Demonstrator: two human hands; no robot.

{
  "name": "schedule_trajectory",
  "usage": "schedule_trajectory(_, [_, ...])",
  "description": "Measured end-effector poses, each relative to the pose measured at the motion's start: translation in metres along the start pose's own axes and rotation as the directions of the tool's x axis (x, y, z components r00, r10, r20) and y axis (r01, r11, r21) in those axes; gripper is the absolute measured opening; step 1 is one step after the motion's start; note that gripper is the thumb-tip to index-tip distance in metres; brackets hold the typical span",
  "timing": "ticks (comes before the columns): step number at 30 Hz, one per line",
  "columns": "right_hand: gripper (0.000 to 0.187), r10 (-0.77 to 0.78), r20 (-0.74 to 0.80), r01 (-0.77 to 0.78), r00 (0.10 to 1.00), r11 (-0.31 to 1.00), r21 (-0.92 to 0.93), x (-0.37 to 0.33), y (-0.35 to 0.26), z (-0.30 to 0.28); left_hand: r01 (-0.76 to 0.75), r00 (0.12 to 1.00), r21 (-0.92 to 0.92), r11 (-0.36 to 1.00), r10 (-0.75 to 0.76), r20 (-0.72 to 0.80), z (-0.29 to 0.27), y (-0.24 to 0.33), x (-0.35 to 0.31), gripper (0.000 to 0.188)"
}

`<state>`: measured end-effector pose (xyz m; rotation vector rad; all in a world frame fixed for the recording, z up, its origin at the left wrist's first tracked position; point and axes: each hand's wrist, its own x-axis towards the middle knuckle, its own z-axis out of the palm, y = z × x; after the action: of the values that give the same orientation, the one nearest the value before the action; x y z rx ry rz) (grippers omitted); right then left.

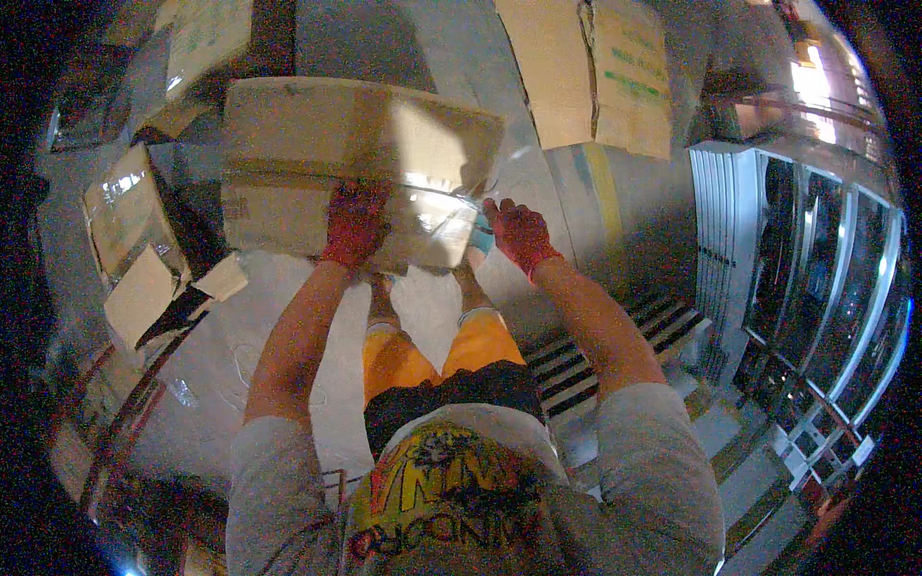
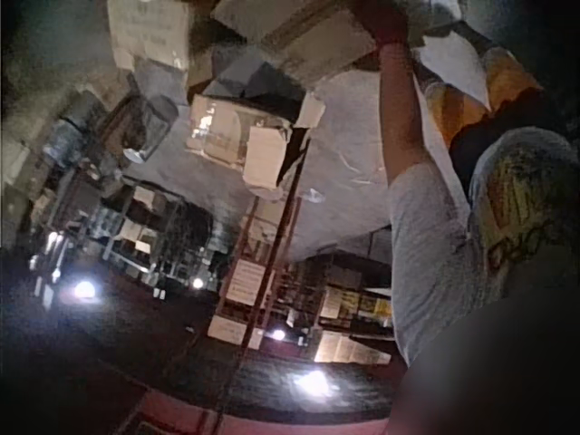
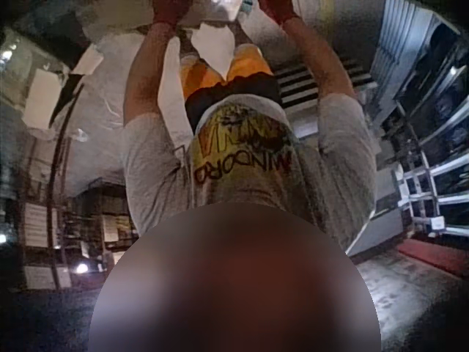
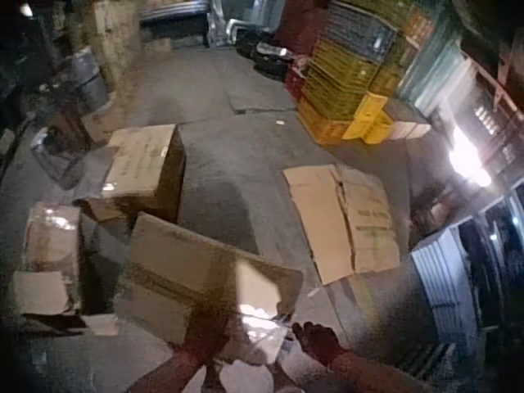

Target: The person walks through a warehouse, picks up a yellow crate, and then uses a box cutter to cut open several cardboard boxes. They slice through tape and plastic straps, then flatten the boxes.

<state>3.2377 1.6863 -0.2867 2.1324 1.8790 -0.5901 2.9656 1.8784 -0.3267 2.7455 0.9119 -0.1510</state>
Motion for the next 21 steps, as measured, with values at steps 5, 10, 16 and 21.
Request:
schedule_trajectory(5, [0.041,0.072,0.097,-0.072,0.993,0.997,-0.003,-0.006,0.000,-0.010,0.065,0.995,0.069,0.995,-0.070,0.074,-0.001,-0.016,0.019,0.065])
schedule_trajectory(10, [0.037,0.095,0.145,-0.097,0.985,0.995,0.005,-0.037,0.021,0.014,0.019,0.967,0.116,0.993,-0.047,0.250,-0.003,-0.016,0.033,0.060])
schedule_trajectory(16, [0.037,0.391,0.366,-0.408,0.845,0.912,-0.031,-0.108,0.074,0.041,0.113,0.856,-0.010,0.994,-0.092,0.508,0.001,-0.017,0.030,0.065])
schedule_trajectory(21, [0.034,0.379,0.069,-0.366,0.923,0.808,0.461,-0.104,0.064,0.034,0.138,0.791,-0.104,0.985,-0.047,0.610,-0.018,-0.039,0.001,0.077])
